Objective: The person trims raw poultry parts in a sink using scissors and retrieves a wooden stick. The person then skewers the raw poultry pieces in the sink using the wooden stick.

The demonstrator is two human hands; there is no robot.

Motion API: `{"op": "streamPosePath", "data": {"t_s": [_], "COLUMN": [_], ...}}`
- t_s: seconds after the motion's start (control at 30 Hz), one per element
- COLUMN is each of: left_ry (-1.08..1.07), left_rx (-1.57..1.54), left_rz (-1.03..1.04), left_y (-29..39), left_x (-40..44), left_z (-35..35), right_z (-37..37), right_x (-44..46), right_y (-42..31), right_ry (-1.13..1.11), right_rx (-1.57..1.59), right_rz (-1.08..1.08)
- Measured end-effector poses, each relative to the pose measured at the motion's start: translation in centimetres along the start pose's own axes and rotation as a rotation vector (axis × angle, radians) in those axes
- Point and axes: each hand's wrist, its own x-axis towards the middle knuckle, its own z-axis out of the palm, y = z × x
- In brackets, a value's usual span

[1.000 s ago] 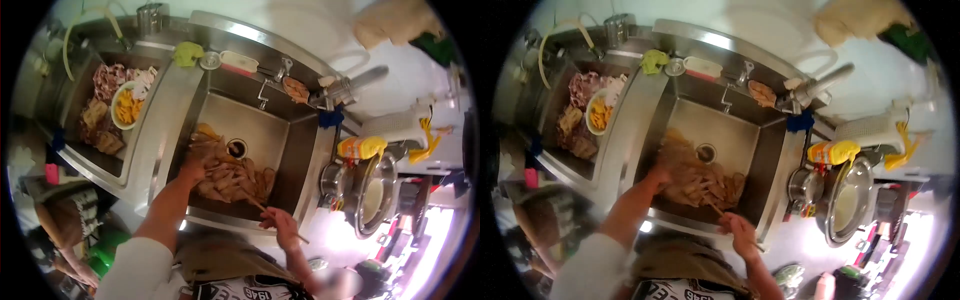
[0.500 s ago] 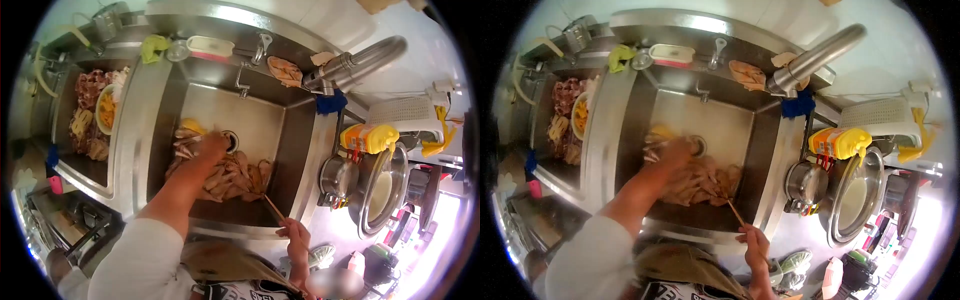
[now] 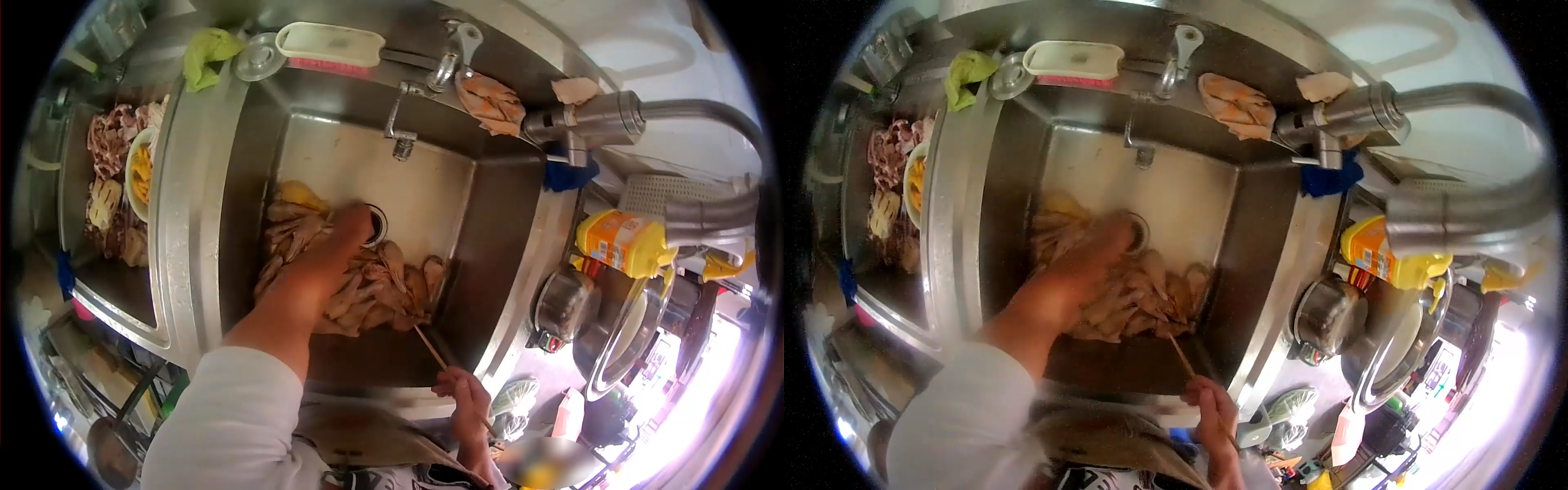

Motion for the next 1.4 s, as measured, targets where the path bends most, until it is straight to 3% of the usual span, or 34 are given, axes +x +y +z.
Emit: {"op": "streamPosePath", "data": {"t_s": [0.17, 0.23, 0.27, 0.33, 0.4, 0.53, 0.6, 0.67, 0.77, 0.87, 0.93, 1.0, 1.07, 1.13, 1.23, 1.27, 1.3, 1.37, 1.4], "left_ry": [-0.034, 0.103, 0.246, 0.314, 0.196, 0.201, 0.282, 0.312, 0.078, -0.1, -0.129, -0.12, -0.171, -0.263, -0.318, -0.255, -0.04, 0.177, 0.174], "left_rx": [-0.383, -0.42, -0.383, -0.101, 0.119, 0.051, -0.185, -0.193, 0.039, 0.312, 0.327, 0.144, -0.03, -0.153, -0.361, -0.499, -0.334, -0.143, -0.123], "left_rz": [0.041, 0.126, 0.21, 0.44, 0.539, 0.665, 0.434, 0.237, 0.272, 0.438, 0.485, 0.472, 0.351, 0.343, 0.548, 0.635, 0.709, 0.822, 0.865], "left_y": [-0.3, -0.3, -0.2, -0.2, 0.9, 6.1, 4.8, 3.6, 2.4, 0.8, 0.0, -0.5, 1.9, 2.3, 2.2, 2.9, 3.6, 3.8, 3.7], "left_x": [-5.5, -7.0, -7.5, -10.0, -13.0, -18.8, -12.5, -7.8, -6.7, -4.1, -3.2, -2.7, -6.0, -6.4, -5.2, -7.6, -7.8, -9.4, -10.9], "left_z": [-3.3, -1.9, 1.0, 3.8, 3.9, -2.8, 3.0, 3.1, -3.7, -3.7, -2.6, -1.6, -6.7, -6.6, -2.8, -1.9, 3.6, 9.5, 10.1], "right_z": [-1.4, -2.0, -2.2, -2.6, -2.8, -2.9, -2.9, -2.8, -2.6, -2.5, -2.3, -2.1, -2.0, -1.7, -1.5, -1.5, -1.5, -1.4, -1.3], "right_x": [0.3, 0.0, -0.1, -0.4, -0.6, -1.0, -1.4, -1.4, -1.3, -1.2, -1.0, -0.7, -0.5, -0.3, 0.2, 0.1, 0.1, 0.4, 0.3], "right_y": [-1.1, -1.1, -0.9, -0.5, -0.1, 0.3, 0.2, 0.6, 1.3, 1.4, 1.5, 1.3, 1.2, 0.8, 0.2, 0.2, 0.2, 0.4, 0.4], "right_ry": [0.02, 0.02, 0.022, 0.022, 0.025, 0.038, 0.045, 0.061, 0.096, 0.102, 0.093, 0.094, 0.079, 0.065, 0.045, 0.04, 0.039, 0.034, 0.042], "right_rx": [0.018, 0.03, 0.038, 0.051, 0.051, 0.02, 0.017, 0.016, 0.016, 0.012, -0.012, -0.003, -0.013, -0.017, -0.022, -0.023, -0.019, -0.017, -0.029], "right_rz": [-0.053, -0.072, -0.076, -0.085, -0.058, -0.004, -0.021, -0.033, -0.035, -0.034, -0.046, 0.002, 0.051, 0.032, 0.009, 0.009, 0.009, -0.001, -0.007]}}
